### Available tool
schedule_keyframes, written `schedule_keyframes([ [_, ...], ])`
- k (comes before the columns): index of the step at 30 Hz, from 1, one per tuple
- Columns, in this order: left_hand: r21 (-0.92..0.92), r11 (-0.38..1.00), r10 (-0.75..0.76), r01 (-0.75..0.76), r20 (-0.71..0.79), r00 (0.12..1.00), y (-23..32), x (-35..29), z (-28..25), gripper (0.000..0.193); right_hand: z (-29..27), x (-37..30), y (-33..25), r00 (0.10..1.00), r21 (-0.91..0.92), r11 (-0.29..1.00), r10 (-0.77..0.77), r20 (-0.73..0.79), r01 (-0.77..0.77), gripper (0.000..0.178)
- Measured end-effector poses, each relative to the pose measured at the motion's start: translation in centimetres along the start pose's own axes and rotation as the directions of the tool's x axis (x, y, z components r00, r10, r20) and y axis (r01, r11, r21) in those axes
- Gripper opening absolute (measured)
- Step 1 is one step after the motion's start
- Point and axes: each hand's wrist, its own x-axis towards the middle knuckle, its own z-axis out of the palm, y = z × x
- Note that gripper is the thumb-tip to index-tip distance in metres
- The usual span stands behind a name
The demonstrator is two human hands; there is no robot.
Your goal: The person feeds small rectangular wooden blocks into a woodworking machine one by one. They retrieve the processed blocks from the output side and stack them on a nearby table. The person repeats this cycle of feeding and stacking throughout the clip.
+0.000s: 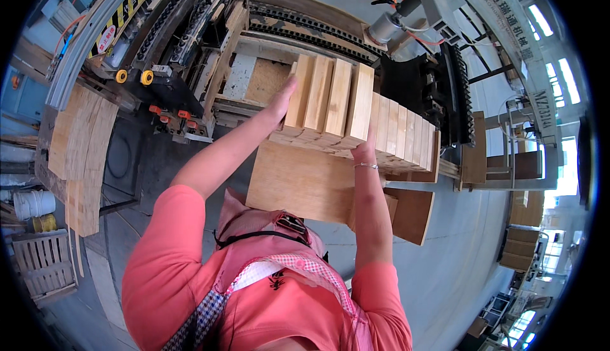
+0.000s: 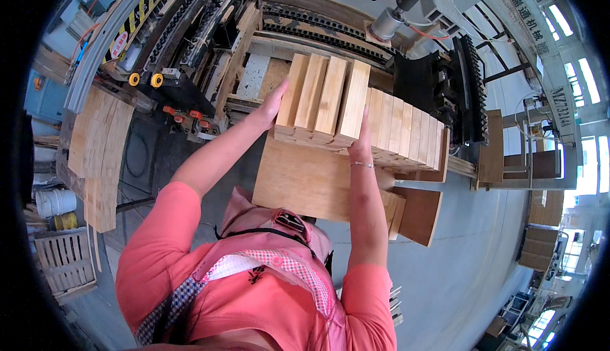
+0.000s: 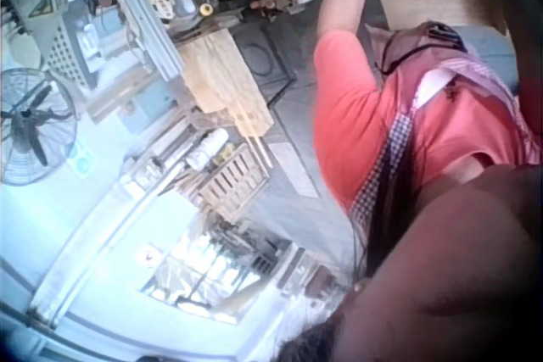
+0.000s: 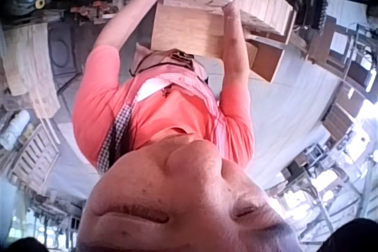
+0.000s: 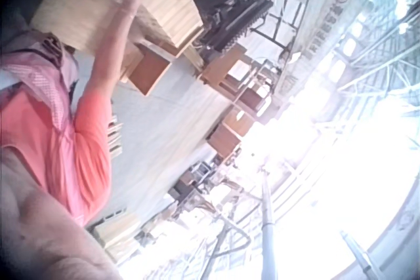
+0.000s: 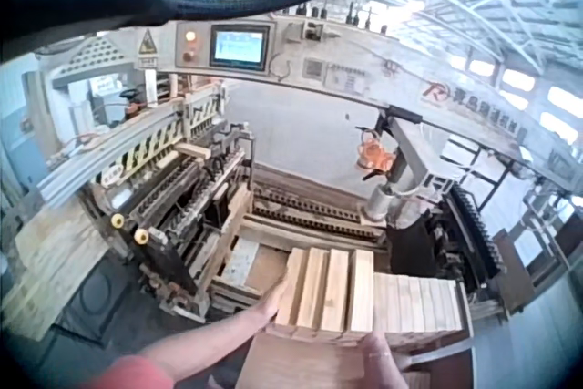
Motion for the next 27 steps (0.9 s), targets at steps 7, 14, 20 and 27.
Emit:
schedule_keyframes([
  [7, 0.096, 0.995, -0.032, 0.04, -0.08, 0.996, 0.0, -0.3, 2.1, 0.079, -1.8, 0.6, 1.1, 0.992, 0.012, 0.999, -0.044, 0.122, 0.042, 0.05],
  [14, 0.104, 0.988, -0.108, 0.117, -0.088, 0.99, 1.0, -0.5, 0.4, 0.066, -1.2, 2.1, 1.5, 0.943, 0.016, 0.981, -0.19, 0.272, 0.192, 0.056],
  [20, 0.32, 0.941, 0.207, -0.109, -0.291, 0.934, 0.9, -2.9, -3.1, 0.067, -4.2, -3.0, 1.8, 0.937, -0.062, 0.937, -0.339, 0.084, 0.344, 0.051],
  [27, 0.23, 0.97, 0.184, -0.082, -0.466, 0.866, -3.6, -14.3, -5.9, 0.061, -11.2, -11.3, 12.6, 1.0, -0.135, 0.991, 0.006, 0.019, -0.004, 0.045],
])
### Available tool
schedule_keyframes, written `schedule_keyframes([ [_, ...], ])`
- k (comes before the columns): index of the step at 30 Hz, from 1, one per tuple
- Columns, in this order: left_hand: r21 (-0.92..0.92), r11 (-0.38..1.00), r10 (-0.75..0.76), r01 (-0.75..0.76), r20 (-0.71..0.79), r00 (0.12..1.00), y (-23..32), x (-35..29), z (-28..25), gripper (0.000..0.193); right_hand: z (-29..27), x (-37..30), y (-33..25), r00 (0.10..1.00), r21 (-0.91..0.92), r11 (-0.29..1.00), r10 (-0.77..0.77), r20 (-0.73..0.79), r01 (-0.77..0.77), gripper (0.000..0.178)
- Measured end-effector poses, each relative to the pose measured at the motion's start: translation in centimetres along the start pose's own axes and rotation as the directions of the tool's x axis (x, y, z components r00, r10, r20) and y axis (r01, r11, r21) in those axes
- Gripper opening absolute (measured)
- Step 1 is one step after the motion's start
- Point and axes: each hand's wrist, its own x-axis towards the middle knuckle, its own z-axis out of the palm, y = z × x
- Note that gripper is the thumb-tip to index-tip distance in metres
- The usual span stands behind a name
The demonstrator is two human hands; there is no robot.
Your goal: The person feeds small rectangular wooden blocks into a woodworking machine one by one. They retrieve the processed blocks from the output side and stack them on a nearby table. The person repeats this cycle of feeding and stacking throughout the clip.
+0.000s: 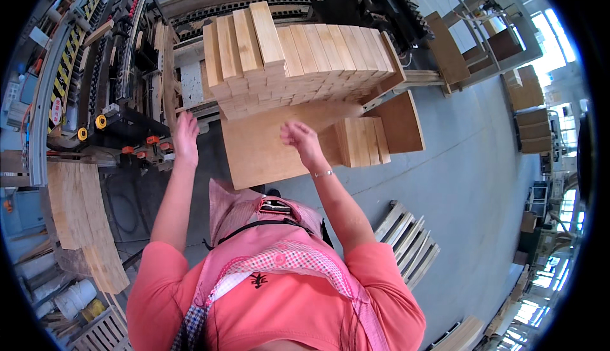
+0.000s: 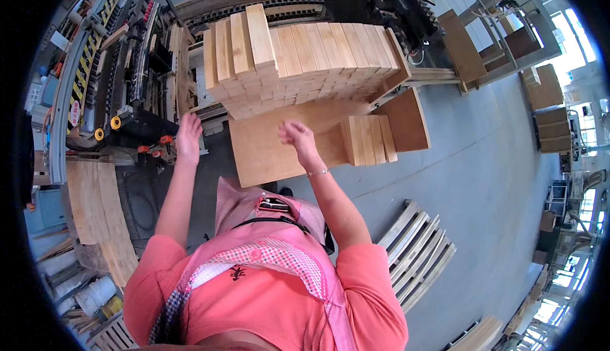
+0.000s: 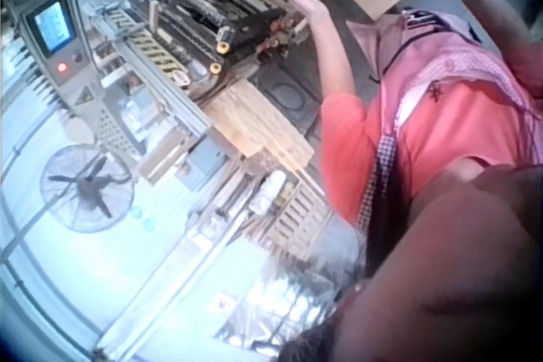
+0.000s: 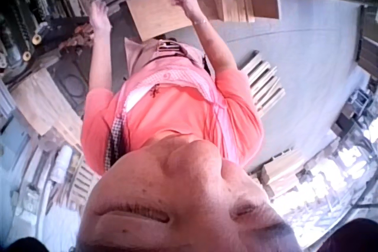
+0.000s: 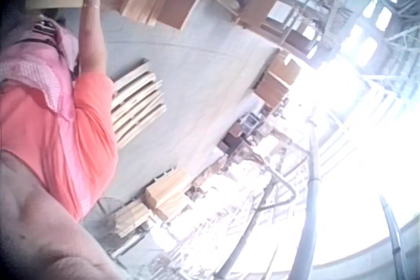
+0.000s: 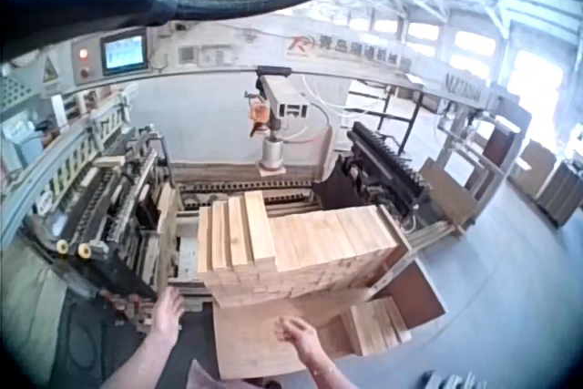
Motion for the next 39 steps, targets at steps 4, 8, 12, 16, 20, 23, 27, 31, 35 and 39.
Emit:
schedule_keyframes([
  [4, 0.04, 0.974, -0.224, 0.225, -0.026, 0.974, -5.3, -5.4, -3.1, 0.049, -7.7, -0.3, 8.2, 0.991, -0.433, 0.897, 0.034, -0.132, -0.089, 0.049],
  [8, 0.028, 0.919, -0.392, 0.393, -0.026, 0.92, -8.1, -10.5, -5.2, 0.045, -15.5, 2.6, 9.7, 0.98, -0.711, 0.676, 0.103, -0.168, -0.193, 0.065],
  [12, 0.014, 0.9, -0.434, 0.436, -0.066, 0.898, -7.7, -13.8, -6.4, 0.044, -23.7, 5.8, 11.8, 0.976, -0.95, 0.268, 0.187, -0.11, -0.158, 0.055],
  [16, 0.002, 0.885, -0.462, 0.466, -0.113, 0.88, -7.6, -14.7, -9.5, 0.041, -27.1, 6.1, 13.7, 0.972, -0.827, 0.525, 0.0, -0.235, -0.201, 0.041],
  [20, -0.051, 0.892, -0.45, 0.449, -0.185, 0.874, -6.1, -15.9, -12.4, 0.041, -22.9, 6.1, 11.2, 0.916, -0.725, 0.611, 0.0, -0.401, -0.318, 0.039],
  [23, -0.058, 0.87, -0.493, 0.49, -0.144, 0.858, -5.9, -13.8, -13.9, 0.043, -24.2, 5.3, 10.9, 0.896, -0.823, 0.429, -0.067, -0.44, -0.372, 0.037],
  [27, -0.054, 0.873, -0.486, 0.484, -0.163, 0.858, -4.1, -11.8, -16.6, 0.045, -6.7, 3.9, 6.9, 0.971, -0.467, 0.86, 0.126, -0.201, -0.208, 0.028],
  [31, -0.055, 0.868, -0.495, 0.493, -0.046, 0.868, -0.9, -7.3, -20.1, 0.041, 8.7, 1.0, 3.2, 0.992, -0.021, 0.992, 0.128, 0.016, -0.127, 0.034],
  [35, -0.076, 0.886, -0.456, 0.458, 0.04, 0.889, 3.9, -2.0, -25.1, 0.035, 15.4, 2.3, 3.5, 0.995, 0.281, 0.955, 0.083, 0.047, -0.093, 0.038],
  [39, -0.082, 0.88, -0.462, 0.467, 0.073, 0.884, 7.6, 1.1, -28.6, 0.031, 18.3, 3.4, 3.2, 0.996, 0.45, 0.893, 0.065, -0.065, -0.029, 0.038],
])
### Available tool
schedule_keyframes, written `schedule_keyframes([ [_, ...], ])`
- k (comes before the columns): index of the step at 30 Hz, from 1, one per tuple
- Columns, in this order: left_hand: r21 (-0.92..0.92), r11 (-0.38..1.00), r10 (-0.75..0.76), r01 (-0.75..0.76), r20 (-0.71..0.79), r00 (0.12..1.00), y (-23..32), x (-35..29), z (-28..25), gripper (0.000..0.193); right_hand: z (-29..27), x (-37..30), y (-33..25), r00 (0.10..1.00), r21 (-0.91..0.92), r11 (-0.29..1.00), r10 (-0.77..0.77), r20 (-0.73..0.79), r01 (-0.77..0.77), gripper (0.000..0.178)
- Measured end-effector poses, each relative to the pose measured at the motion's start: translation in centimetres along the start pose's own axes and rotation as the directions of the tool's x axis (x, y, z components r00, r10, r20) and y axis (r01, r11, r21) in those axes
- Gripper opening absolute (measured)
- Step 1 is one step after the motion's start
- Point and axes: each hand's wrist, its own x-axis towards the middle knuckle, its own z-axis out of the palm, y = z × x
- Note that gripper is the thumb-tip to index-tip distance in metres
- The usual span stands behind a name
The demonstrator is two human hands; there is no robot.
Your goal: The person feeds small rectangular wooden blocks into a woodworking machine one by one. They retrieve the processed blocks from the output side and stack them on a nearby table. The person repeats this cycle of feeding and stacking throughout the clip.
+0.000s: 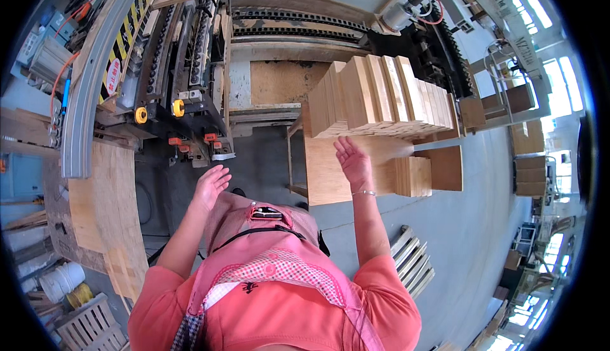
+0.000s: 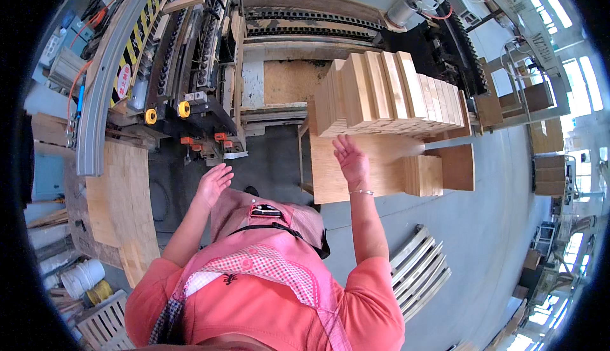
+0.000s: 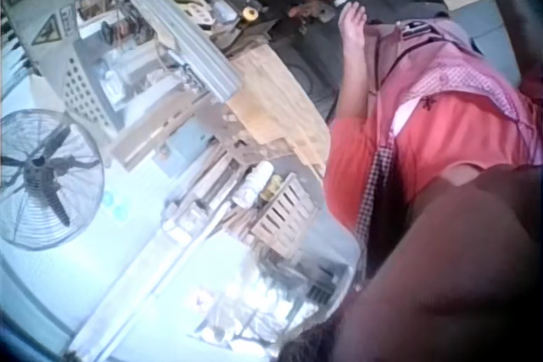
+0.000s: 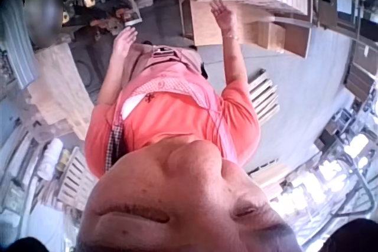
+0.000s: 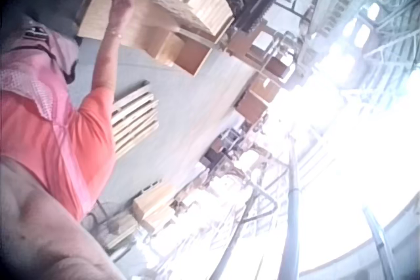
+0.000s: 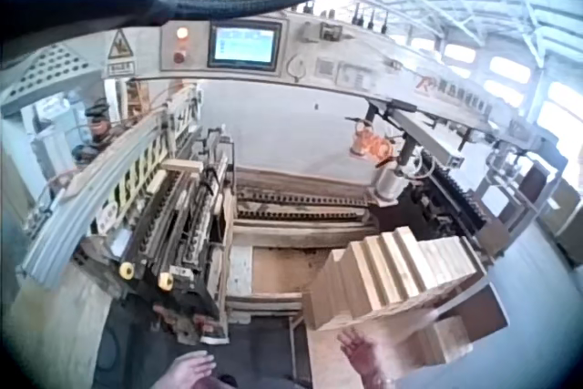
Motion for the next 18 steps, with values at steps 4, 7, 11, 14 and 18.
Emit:
schedule_keyframes([
  [4, 0.009, 1.0, -0.024, 0.023, 0.086, 0.996, 2.7, 1.7, -0.9, 0.03, 2.4, 0.9, -0.6, 0.985, 0.103, 0.991, -0.071, -0.157, 0.088, 0.035],
  [7, 0.018, 0.999, -0.053, 0.051, 0.11, 0.993, 3.3, 2.7, -0.2, 0.031, 3.3, 1.6, -1.1, 0.981, 0.133, 0.983, -0.101, -0.165, 0.124, 0.032],
  [11, 0.031, 0.996, -0.087, 0.084, 0.13, 0.988, 3.1, 3.6, 0.2, 0.031, 4.1, 2.0, -1.3, 0.986, 0.155, 0.982, -0.091, -0.138, 0.112, 0.029],
  [14, 0.047, 0.993, -0.11, 0.104, 0.138, 0.984, 3.3, 4.0, 0.8, 0.031, 3.6, 2.1, -1.1, 0.988, 0.204, 0.975, -0.064, -0.14, 0.092, 0.03],
  [18, 0.042, 0.994, -0.105, 0.101, 0.109, 0.989, 4.6, 4.4, 1.9, 0.033, 4.2, 2.1, -1.1, 0.99, 0.26, 0.964, -0.022, -0.138, 0.058, 0.03],
])
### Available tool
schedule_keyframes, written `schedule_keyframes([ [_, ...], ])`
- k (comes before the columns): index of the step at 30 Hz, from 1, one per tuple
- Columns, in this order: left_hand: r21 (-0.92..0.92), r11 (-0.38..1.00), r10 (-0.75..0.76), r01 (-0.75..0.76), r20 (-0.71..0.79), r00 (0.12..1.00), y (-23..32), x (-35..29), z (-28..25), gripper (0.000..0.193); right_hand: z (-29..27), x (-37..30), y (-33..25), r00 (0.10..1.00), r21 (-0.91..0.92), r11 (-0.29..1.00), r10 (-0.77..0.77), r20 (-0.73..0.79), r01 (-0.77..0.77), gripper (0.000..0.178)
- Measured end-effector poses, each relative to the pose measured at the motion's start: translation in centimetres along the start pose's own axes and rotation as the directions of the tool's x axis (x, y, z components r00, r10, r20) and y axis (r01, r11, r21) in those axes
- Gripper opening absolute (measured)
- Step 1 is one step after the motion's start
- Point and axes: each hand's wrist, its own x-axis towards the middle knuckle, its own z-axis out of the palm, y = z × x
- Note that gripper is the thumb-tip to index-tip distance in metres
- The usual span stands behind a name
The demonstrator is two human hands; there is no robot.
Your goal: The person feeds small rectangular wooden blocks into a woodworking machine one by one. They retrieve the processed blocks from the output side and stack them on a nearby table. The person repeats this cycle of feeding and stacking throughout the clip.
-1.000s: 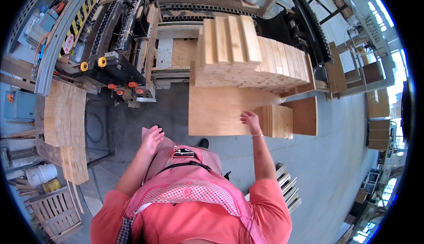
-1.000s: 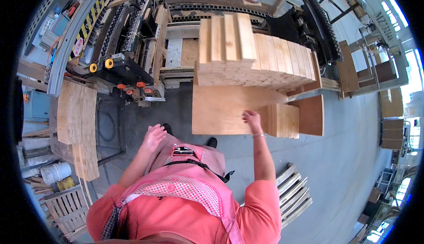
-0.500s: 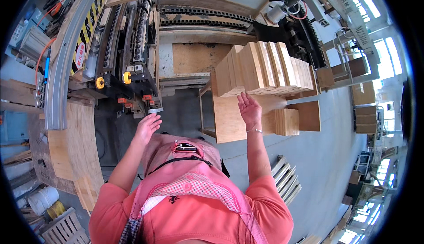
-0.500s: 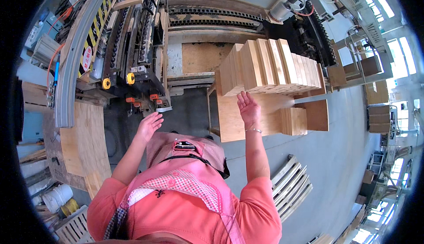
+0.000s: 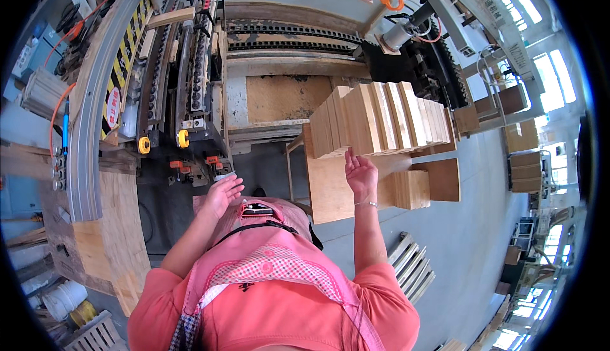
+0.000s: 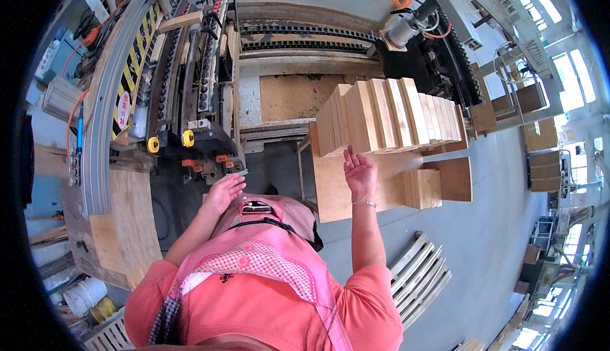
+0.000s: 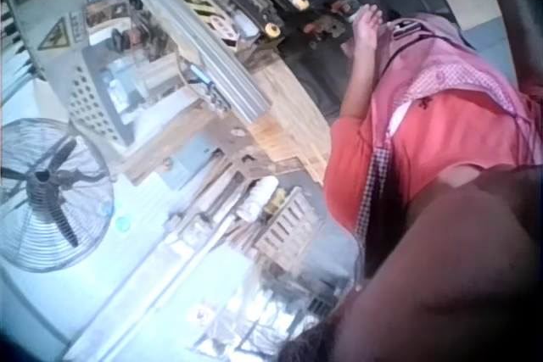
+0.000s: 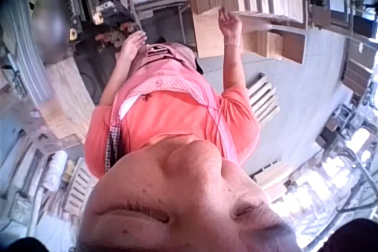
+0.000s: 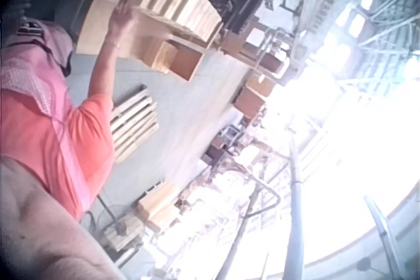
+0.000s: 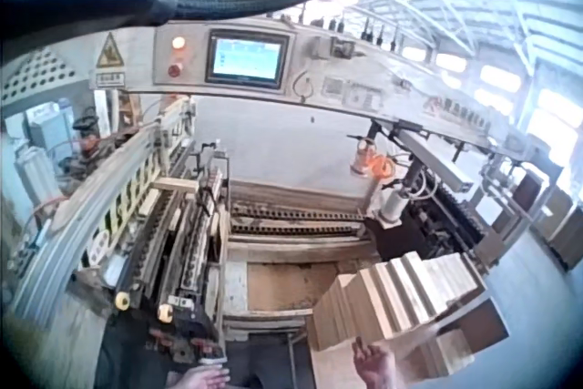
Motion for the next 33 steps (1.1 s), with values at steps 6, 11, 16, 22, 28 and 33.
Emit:
schedule_keyframes([
  [6, 0.006, 1.0, -0.01, 0.01, 0.032, 0.999, 2.0, 1.6, 1.5, 0.032, 0.8, -0.4, 0.8, 0.999, 0.045, 0.998, 0.052, -0.006, -0.052, 0.028],
  [11, 0.04, 0.998, -0.042, 0.039, 0.079, 0.996, 3.0, 3.2, 1.1, 0.031, 1.6, -0.7, 2.2, 0.999, 0.075, 0.996, 0.04, -0.022, -0.038, 0.026],
  [16, 0.068, 0.996, -0.064, 0.056, 0.124, 0.99, 5.0, 4.2, 0.5, 0.031, 1.5, -0.4, 3.7, 1.0, 0.022, 1.0, -0.006, -0.03, 0.006, 0.027],
  [22, 0.12, 0.991, -0.081, 0.056, 0.213, 0.974, 6.6, 5.6, -0.2, 0.041, 7.1, -5.1, 4.3, 0.988, -0.788, 0.598, 0.123, -0.091, -0.147, 0.022],
  [28, 0.372, 0.925, -0.181, -0.082, 0.619, 0.764, 4.8, 10.4, 17.4, 0.079, 12.2, -6.4, 2.4, 0.979, -0.94, 0.316, -0.192, 0.071, 0.13, 0.024],
  [33, 0.435, 0.882, -0.148, -0.182, 0.622, 0.769, 3.0, 11.5, 27.0, 0.076, 9.8, -9.2, 0.9, 0.994, -0.945, 0.327, -0.103, -0.022, 0.013, 0.024],
])
